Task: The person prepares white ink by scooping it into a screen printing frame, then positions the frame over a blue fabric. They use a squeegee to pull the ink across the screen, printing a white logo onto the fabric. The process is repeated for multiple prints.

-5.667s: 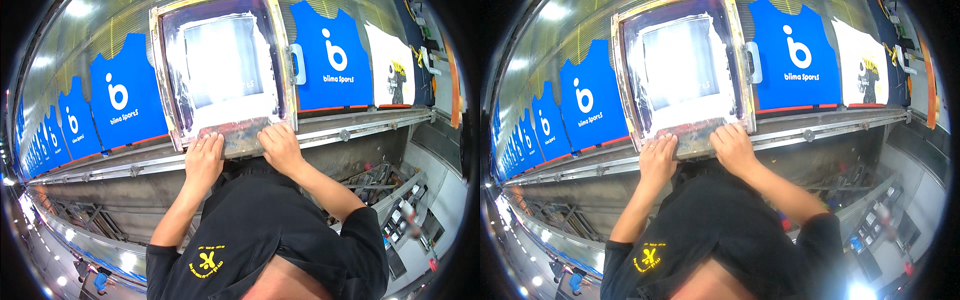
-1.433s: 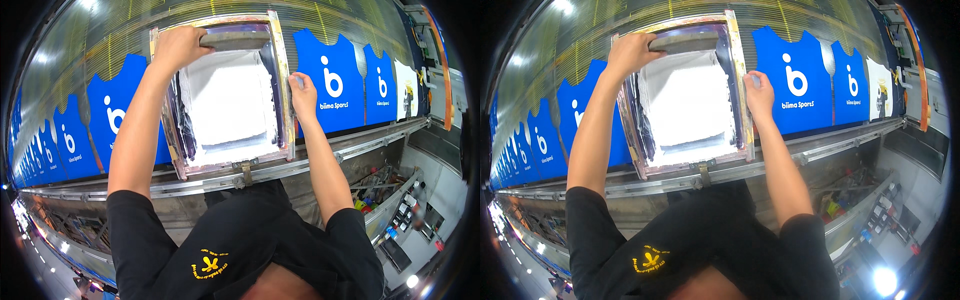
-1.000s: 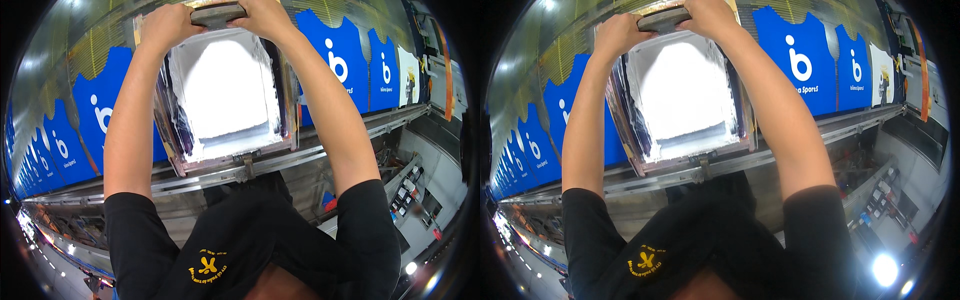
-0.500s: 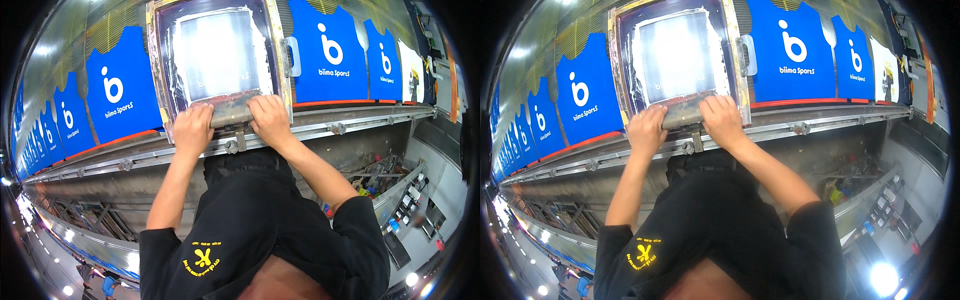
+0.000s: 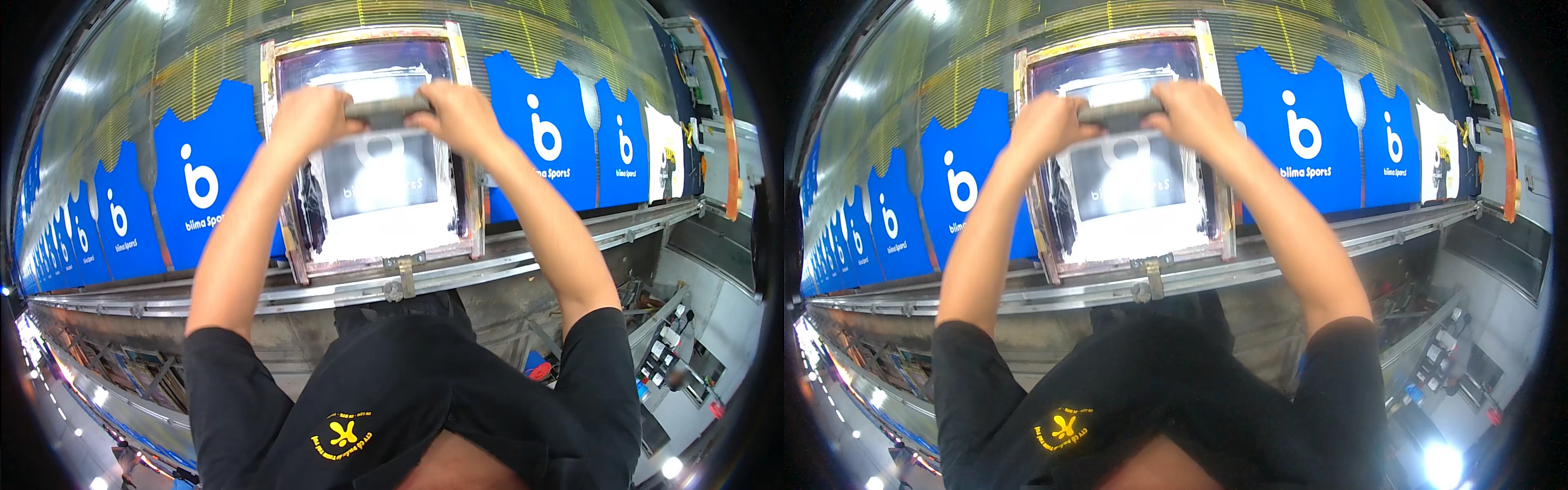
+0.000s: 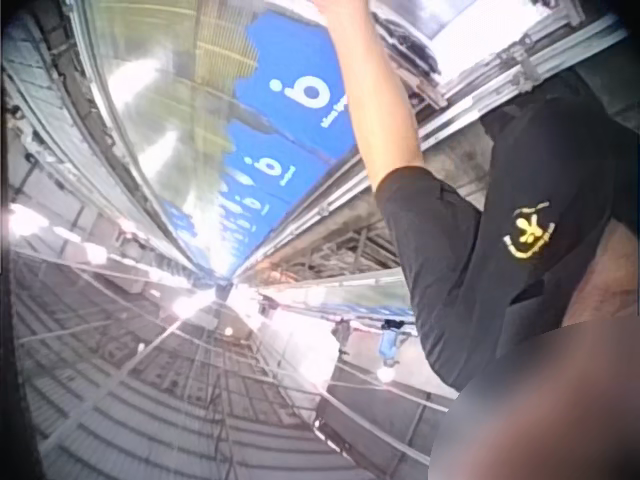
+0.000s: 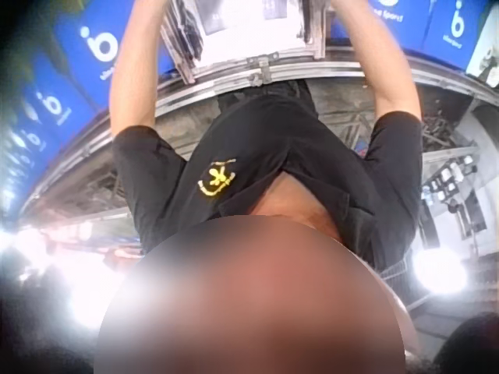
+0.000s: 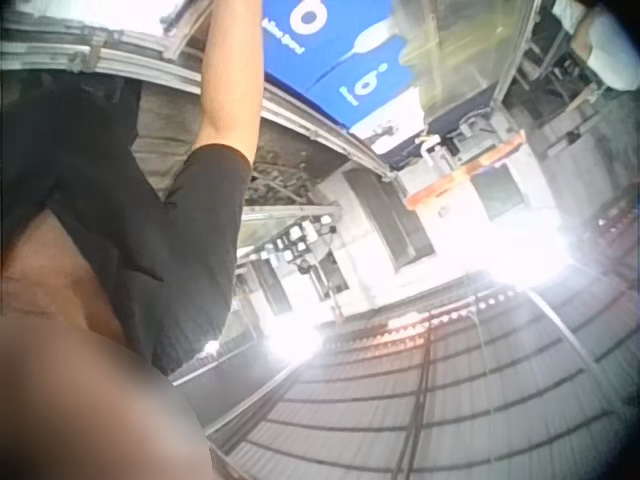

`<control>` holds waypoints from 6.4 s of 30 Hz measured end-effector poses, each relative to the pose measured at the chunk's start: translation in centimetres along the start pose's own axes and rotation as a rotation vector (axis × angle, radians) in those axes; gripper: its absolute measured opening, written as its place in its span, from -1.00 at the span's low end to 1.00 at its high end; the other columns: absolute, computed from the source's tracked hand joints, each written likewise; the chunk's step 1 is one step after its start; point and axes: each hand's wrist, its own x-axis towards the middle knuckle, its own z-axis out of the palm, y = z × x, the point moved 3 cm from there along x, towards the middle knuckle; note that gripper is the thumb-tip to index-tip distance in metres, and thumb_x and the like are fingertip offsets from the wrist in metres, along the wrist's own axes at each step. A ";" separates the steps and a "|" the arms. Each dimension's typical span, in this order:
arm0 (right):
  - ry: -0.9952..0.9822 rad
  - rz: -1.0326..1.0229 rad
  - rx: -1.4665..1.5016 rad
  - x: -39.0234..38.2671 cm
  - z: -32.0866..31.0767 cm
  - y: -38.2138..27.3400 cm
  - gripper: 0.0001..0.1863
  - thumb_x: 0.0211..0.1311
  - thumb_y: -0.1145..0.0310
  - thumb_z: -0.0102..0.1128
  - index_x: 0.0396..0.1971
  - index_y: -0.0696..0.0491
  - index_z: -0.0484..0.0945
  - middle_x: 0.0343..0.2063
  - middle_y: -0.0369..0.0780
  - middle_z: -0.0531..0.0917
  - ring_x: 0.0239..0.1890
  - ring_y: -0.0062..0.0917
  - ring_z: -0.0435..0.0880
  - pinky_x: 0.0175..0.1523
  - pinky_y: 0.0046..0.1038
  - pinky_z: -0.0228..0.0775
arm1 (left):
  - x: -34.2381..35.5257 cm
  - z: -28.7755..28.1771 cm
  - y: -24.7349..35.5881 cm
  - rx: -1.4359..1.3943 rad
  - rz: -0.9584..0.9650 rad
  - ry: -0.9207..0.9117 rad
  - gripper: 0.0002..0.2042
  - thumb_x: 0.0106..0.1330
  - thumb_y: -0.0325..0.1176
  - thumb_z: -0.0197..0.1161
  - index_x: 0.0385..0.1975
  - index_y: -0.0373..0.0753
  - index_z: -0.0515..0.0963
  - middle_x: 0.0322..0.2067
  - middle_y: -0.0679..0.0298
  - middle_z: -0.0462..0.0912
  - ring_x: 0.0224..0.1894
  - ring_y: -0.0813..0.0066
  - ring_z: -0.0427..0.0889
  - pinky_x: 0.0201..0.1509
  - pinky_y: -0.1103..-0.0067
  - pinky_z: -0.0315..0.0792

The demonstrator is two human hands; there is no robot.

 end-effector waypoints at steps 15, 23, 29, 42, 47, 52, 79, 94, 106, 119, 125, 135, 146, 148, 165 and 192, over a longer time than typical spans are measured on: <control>0.071 -0.055 0.091 -9.4 4.4 -3.7 -0.69 0.00 0.33 0.56 -0.32 0.05 0.58 -0.41 -0.16 0.62 -0.25 -0.17 0.62 -0.10 -0.16 0.40 | -9.5 6.3 3.4 -0.152 -0.010 0.161 -0.76 0.03 -0.18 0.63 -0.42 -0.12 0.74 -0.54 0.15 0.71 -0.44 0.10 0.74 -0.36 0.27 0.58; 0.004 -0.046 0.117 -4.5 1.9 -1.9 -0.58 0.04 0.11 0.62 -0.47 0.11 0.58 -0.44 -0.09 0.65 -0.31 -0.11 0.68 -0.19 -0.11 0.46 | -4.5 2.5 1.7 -0.081 -0.077 -0.059 -0.63 0.06 0.05 0.59 -0.38 -0.14 0.77 -0.51 0.12 0.75 -0.41 0.09 0.76 -0.29 0.27 0.61; 0.032 0.058 0.084 9.3 0.9 4.5 -0.53 0.12 0.06 0.58 -0.41 0.17 0.58 -0.44 -0.05 0.68 -0.32 -0.11 0.69 -0.20 -0.15 0.48 | 7.4 -1.8 -3.6 0.003 -0.005 0.160 -0.54 0.08 0.14 0.54 -0.27 -0.14 0.81 -0.47 0.09 0.77 -0.32 0.05 0.79 -0.18 0.20 0.63; 0.060 -0.044 0.127 -14.0 5.0 -4.7 -0.65 -0.11 0.32 0.60 -0.37 0.03 0.57 -0.40 -0.18 0.65 -0.23 -0.20 0.68 -0.07 -0.18 0.43 | -12.9 8.0 5.7 -0.152 0.030 0.190 -0.74 0.08 -0.10 0.62 -0.42 -0.11 0.76 -0.52 0.18 0.73 -0.45 0.16 0.75 -0.37 0.32 0.57; -0.182 0.102 0.184 -12.2 4.0 -3.5 -0.52 0.04 0.04 0.63 -0.42 0.14 0.62 -0.44 -0.02 0.69 -0.32 -0.02 0.68 -0.18 -0.09 0.49 | -10.9 7.1 6.0 -0.180 -0.103 -0.155 -0.57 0.08 0.14 0.55 -0.31 -0.12 0.81 -0.47 0.13 0.77 -0.37 0.05 0.77 -0.22 0.25 0.59; -0.532 0.245 0.233 -11.7 5.5 -2.1 -0.37 0.04 -0.05 0.64 -0.20 0.25 0.71 -0.26 0.08 0.77 -0.16 -0.09 0.78 -0.03 -0.17 0.56 | -8.8 9.6 4.9 -0.359 -0.068 -0.435 -0.46 -0.08 0.09 0.67 -0.23 -0.23 0.82 -0.43 0.07 0.81 -0.32 0.16 0.78 -0.15 0.34 0.60; 0.303 0.936 0.909 -9.0 0.8 6.4 -0.63 0.44 0.14 0.37 0.01 0.13 0.67 -0.57 -0.43 0.50 -0.66 -0.77 0.31 -0.59 -0.57 0.05 | 1.8 0.4 -3.7 -0.141 0.042 0.254 -0.63 0.13 0.07 0.53 -0.23 -0.05 0.78 -0.34 0.10 0.79 -0.19 0.01 0.77 -0.12 0.17 0.61; 0.562 0.763 0.842 -7.9 0.0 1.5 -0.65 0.46 0.21 0.35 -0.01 0.19 0.69 -0.21 -0.22 0.76 -0.27 -0.63 0.67 -0.15 -0.56 0.52 | -24.3 10.4 3.8 -0.150 0.149 0.467 -0.47 -0.10 -0.46 0.48 0.01 -0.14 0.66 -0.01 0.38 0.74 -0.03 0.30 0.67 -0.02 0.35 0.49; 0.727 0.534 0.621 2.0 18.7 -19.1 -0.70 0.40 0.25 0.32 -0.02 0.13 0.69 -0.34 -0.15 0.76 -0.33 -0.52 0.66 -0.17 -0.35 0.51 | -34.0 4.8 -19.5 -0.066 0.017 0.314 -0.54 -0.16 -0.56 0.46 -0.14 -0.14 0.64 -0.14 0.30 0.72 -0.11 0.19 0.65 -0.01 0.32 0.48; 0.470 0.847 0.478 4.3 20.4 -24.2 -0.60 0.31 0.06 0.39 0.04 -0.06 0.64 -0.30 -0.06 0.80 -0.17 -0.17 0.81 -0.05 -0.17 0.60 | -25.9 -1.7 -29.5 -0.117 0.142 0.353 -0.79 0.09 -0.31 0.50 -0.27 -0.14 0.74 -0.34 0.24 0.75 -0.25 0.17 0.71 -0.17 0.31 0.54; 0.475 0.819 0.612 4.1 21.6 -23.1 -0.69 0.44 0.25 0.38 0.02 0.11 0.64 -0.13 -0.23 0.73 -0.12 -0.59 0.66 0.00 -0.51 0.50 | -15.0 -5.7 -34.1 -0.044 0.133 0.249 -0.69 0.26 0.01 0.45 -0.27 -0.11 0.75 -0.36 0.17 0.74 -0.19 0.11 0.72 -0.21 0.20 0.54; 0.686 0.035 -0.070 17.4 13.2 -26.1 -0.52 0.24 0.07 0.52 -0.04 0.15 0.70 -0.16 -0.11 0.75 -0.05 -0.18 0.71 0.11 -0.26 0.53 | -8.4 -4.0 -37.9 0.012 0.083 0.212 -0.59 0.10 0.04 0.57 -0.27 -0.18 0.79 -0.43 0.07 0.78 -0.33 0.02 0.78 -0.22 0.19 0.63; 0.081 -0.063 -0.112 16.1 18.5 -30.2 -0.61 0.03 0.04 0.59 -0.52 0.05 0.65 -0.52 -0.15 0.71 -0.39 -0.14 0.74 -0.22 -0.11 0.53 | -17.0 -1.3 -33.1 0.050 -0.065 0.107 -0.63 0.19 0.12 0.48 -0.32 -0.09 0.76 -0.38 0.09 0.79 -0.25 0.02 0.79 -0.16 0.17 0.63; 0.057 -0.074 -0.075 10.9 18.5 -32.6 -0.65 0.03 0.10 0.58 -0.54 0.02 0.60 -0.52 -0.17 0.68 -0.37 -0.18 0.72 -0.22 -0.14 0.47 | -21.6 0.9 -30.9 -0.012 -0.104 0.062 -0.68 0.19 0.07 0.48 -0.36 -0.05 0.75 -0.41 0.12 0.78 -0.29 0.05 0.79 -0.23 0.20 0.62; 0.032 -0.056 0.125 -3.7 14.6 -39.5 -0.60 -0.25 0.44 0.60 -0.32 0.01 0.61 -0.40 -0.23 0.61 -0.26 -0.24 0.63 -0.13 -0.19 0.38 | -36.3 2.3 -23.8 -0.109 -0.009 -0.039 -0.64 -0.04 -0.26 0.57 -0.17 -0.10 0.74 -0.21 0.18 0.80 -0.11 0.17 0.79 -0.11 0.30 0.64; 0.042 -0.010 0.108 4.1 17.6 -36.4 -0.61 -0.09 0.26 0.66 -0.43 0.04 0.55 -0.48 -0.19 0.63 -0.33 -0.17 0.64 -0.16 -0.17 0.41 | -28.0 2.0 -29.1 -0.138 -0.059 -0.072 -0.64 0.11 0.06 0.56 -0.43 -0.14 0.75 -0.48 0.14 0.75 -0.36 0.05 0.77 -0.28 0.22 0.62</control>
